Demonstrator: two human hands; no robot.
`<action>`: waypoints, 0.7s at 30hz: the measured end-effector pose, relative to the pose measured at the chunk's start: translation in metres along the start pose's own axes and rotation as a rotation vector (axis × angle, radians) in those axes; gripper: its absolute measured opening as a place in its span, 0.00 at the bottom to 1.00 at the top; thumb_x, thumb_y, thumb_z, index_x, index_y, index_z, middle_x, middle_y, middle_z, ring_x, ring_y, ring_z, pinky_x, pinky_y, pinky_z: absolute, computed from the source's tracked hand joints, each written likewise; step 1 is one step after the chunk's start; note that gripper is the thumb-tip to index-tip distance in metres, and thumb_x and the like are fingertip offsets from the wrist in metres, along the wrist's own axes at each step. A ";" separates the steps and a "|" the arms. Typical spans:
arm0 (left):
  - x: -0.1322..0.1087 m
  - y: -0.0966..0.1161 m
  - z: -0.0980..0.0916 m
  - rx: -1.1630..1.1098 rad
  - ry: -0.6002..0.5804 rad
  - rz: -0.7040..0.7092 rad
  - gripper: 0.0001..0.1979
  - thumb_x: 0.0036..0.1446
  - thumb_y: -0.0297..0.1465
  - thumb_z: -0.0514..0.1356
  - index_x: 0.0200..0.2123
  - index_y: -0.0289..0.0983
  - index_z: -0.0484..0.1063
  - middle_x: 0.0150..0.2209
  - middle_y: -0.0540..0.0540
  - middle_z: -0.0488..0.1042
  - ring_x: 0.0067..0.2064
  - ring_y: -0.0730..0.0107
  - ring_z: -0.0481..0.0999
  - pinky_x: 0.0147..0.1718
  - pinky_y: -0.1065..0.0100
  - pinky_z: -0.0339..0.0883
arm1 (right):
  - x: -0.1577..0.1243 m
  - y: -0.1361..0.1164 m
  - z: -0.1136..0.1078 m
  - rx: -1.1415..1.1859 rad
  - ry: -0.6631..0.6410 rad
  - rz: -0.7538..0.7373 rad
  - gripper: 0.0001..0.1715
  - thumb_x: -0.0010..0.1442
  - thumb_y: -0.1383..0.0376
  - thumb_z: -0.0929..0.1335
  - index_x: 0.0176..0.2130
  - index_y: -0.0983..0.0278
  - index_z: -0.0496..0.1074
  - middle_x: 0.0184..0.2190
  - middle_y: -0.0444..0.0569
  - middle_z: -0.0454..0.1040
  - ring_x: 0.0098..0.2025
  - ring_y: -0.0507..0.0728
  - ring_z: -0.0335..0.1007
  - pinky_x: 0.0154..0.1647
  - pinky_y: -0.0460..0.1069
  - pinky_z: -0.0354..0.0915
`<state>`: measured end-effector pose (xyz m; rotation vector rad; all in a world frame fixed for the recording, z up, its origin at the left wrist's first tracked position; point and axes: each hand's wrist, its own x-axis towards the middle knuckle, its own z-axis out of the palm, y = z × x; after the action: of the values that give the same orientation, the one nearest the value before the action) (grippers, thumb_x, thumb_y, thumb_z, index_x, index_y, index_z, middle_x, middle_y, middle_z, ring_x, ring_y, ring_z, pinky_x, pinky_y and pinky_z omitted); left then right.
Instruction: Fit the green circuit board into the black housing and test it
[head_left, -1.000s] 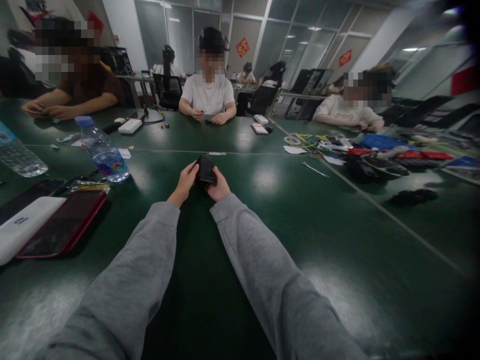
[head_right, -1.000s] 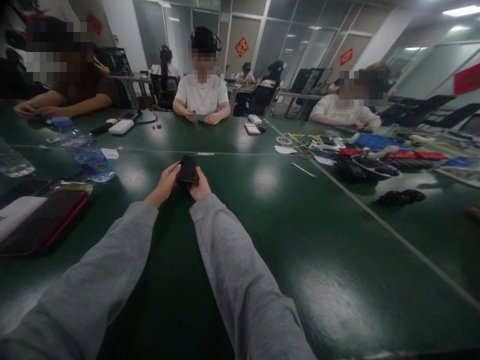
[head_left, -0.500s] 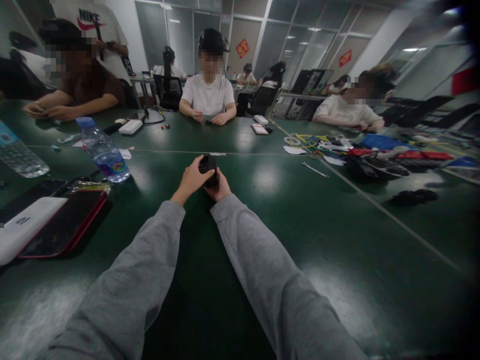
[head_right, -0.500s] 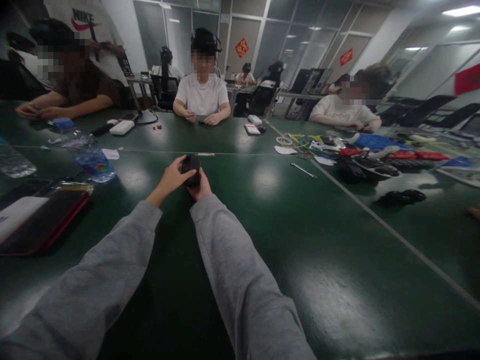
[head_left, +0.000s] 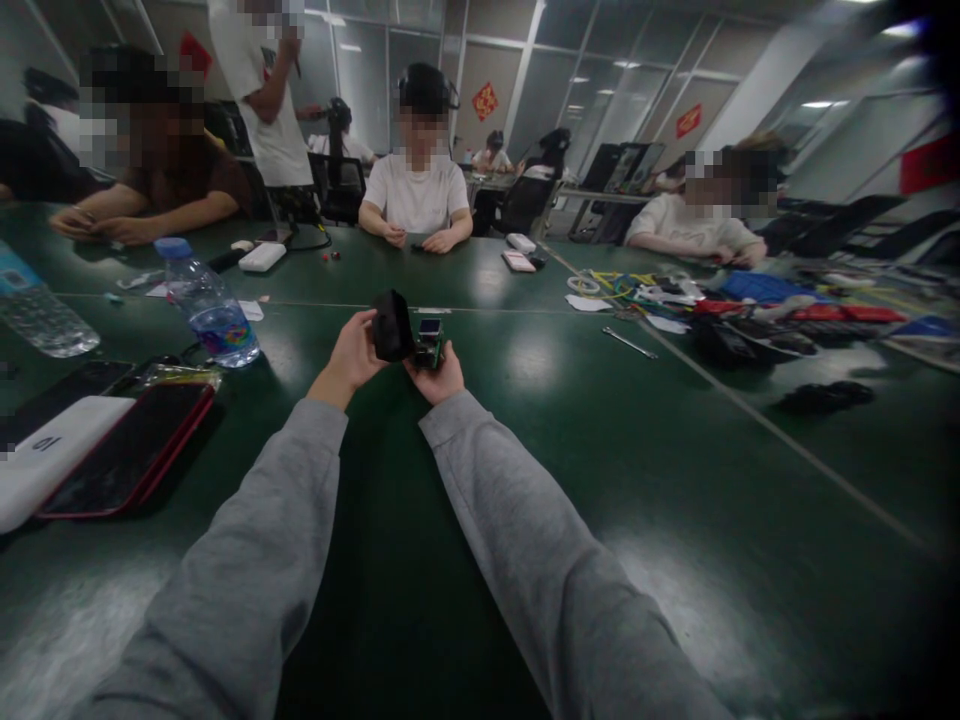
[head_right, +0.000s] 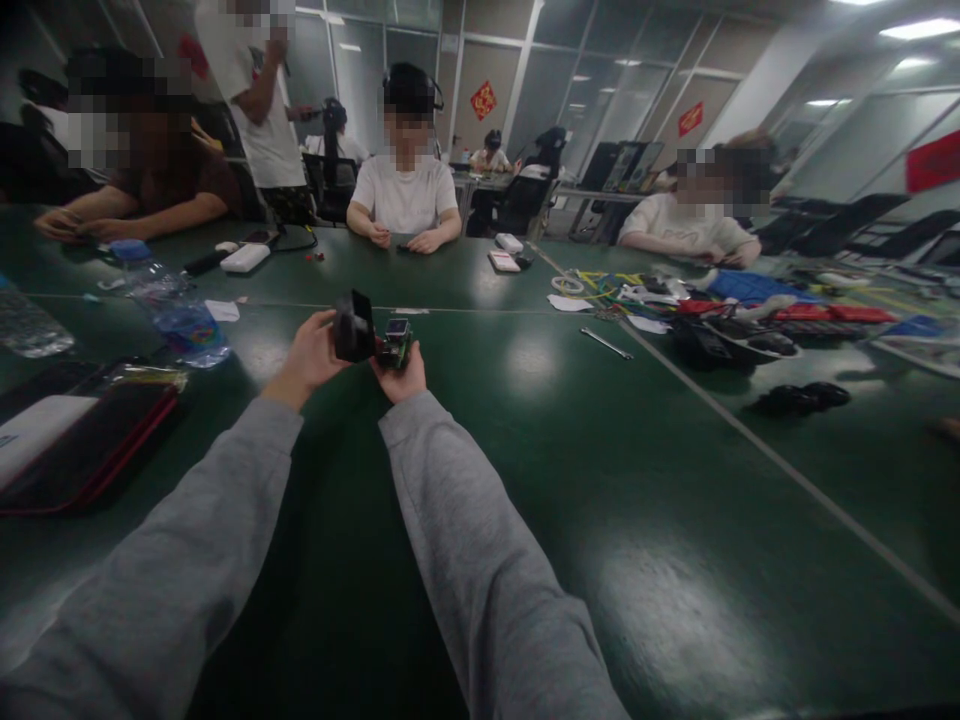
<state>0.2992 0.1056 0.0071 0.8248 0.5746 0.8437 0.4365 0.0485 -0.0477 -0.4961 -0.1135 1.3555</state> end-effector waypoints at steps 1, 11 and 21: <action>-0.001 -0.003 -0.005 -0.054 -0.041 -0.035 0.23 0.57 0.45 0.58 0.50 0.35 0.72 0.42 0.38 0.78 0.46 0.54 0.78 0.43 0.57 0.73 | -0.001 0.000 0.001 -0.004 -0.017 0.014 0.31 0.70 0.49 0.50 0.46 0.63 0.71 0.35 0.50 0.79 0.38 0.55 0.76 0.38 0.52 0.74; 0.020 -0.043 -0.029 -0.046 0.106 -0.063 0.30 0.60 0.56 0.50 0.50 0.39 0.71 0.37 0.40 0.77 0.41 0.57 0.78 0.42 0.57 0.71 | -0.008 -0.002 0.010 -0.039 -0.068 0.105 0.34 0.70 0.52 0.49 0.51 0.69 0.70 0.34 0.54 0.79 0.42 0.58 0.77 0.44 0.56 0.75; 0.023 -0.045 -0.030 -0.014 0.102 -0.070 0.31 0.56 0.58 0.53 0.47 0.39 0.71 0.36 0.40 0.77 0.41 0.56 0.77 0.40 0.58 0.70 | -0.001 -0.001 0.005 -0.061 -0.072 0.102 0.32 0.70 0.52 0.50 0.48 0.67 0.71 0.33 0.53 0.80 0.41 0.59 0.78 0.41 0.56 0.76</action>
<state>0.3087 0.1189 -0.0493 0.7477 0.6827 0.8286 0.4351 0.0484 -0.0426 -0.5101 -0.1912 1.4736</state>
